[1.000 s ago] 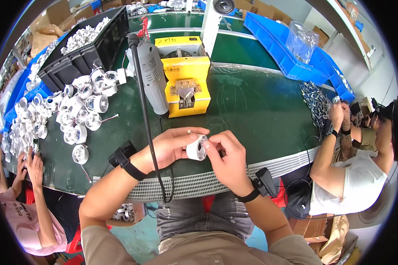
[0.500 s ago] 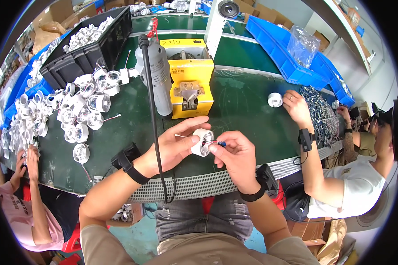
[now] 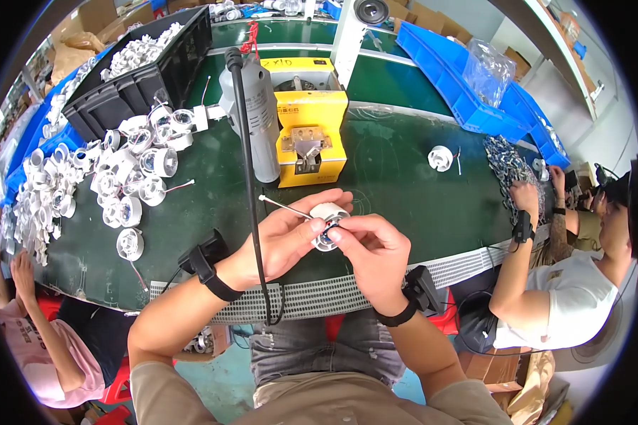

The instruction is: The person assembles electronic components by hand, inserting a circuit board into a plastic housing, threading wires through the casing, and securing the assembly with a power screwdriver. This process is repeated for several units, which are then placed back onto the work surface.

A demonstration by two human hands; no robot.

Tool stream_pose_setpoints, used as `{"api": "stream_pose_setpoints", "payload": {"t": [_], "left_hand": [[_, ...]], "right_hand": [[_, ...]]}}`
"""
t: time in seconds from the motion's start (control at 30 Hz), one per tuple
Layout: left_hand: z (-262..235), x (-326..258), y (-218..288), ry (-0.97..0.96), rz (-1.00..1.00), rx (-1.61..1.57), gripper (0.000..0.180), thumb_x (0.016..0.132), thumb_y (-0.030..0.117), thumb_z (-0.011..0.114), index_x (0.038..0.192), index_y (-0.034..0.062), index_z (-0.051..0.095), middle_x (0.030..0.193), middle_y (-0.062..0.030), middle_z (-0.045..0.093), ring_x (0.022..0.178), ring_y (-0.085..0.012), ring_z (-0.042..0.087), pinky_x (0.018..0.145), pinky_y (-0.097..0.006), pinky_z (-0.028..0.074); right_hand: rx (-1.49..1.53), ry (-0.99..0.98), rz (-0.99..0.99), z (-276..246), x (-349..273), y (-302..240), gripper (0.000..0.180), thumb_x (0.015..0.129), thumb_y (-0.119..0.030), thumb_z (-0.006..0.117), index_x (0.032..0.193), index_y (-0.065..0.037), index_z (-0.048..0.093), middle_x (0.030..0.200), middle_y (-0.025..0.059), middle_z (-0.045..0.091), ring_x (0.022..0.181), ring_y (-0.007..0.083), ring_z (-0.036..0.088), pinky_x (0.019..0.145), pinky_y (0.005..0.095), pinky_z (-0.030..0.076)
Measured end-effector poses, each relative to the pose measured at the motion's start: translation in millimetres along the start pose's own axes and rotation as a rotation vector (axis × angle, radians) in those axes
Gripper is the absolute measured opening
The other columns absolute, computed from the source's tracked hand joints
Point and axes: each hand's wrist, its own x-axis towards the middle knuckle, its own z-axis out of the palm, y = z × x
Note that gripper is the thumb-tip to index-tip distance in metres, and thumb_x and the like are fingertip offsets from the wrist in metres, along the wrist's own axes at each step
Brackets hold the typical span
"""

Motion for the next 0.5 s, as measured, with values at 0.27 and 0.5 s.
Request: {"api": "stream_pose_setpoints", "payload": {"t": [0.27, 0.5], "left_hand": [[5.3, -2.4, 0.6, 0.008, 0.002, -0.005, 0.05, 0.1, 0.011, 0.04, 0.146, 0.002, 0.025, 0.146, -0.0164, 0.035, 0.131, -0.0236, 0.04, 0.109, -0.037, 0.033], [4.7, -3.3, 2.9, 0.057, 0.009, 0.183, 0.045, 0.1, 0.01, 0.038, 0.144, 0.0019, 0.031, 0.142, -0.0142, 0.04, 0.128, -0.021, 0.043, 0.107, -0.034, 0.035]], "right_hand": [[-0.257, -0.053, -0.29, -7.0, 8.7, 2.2, 0.023, 0.07, 0.003, 0.078, 0.09, -0.003, 0.07, 0.101, 0.0077, 0.053, 0.092, 0.0176, 0.055, 0.08, 0.0281, 0.045], [-0.381, -0.05, -0.334, -8.2, 10.0, -0.3, 0.021, 0.069, 0.002, 0.078, 0.087, -0.003, 0.069, 0.099, 0.0074, 0.055, 0.09, 0.0175, 0.055, 0.08, 0.0293, 0.046]]}}
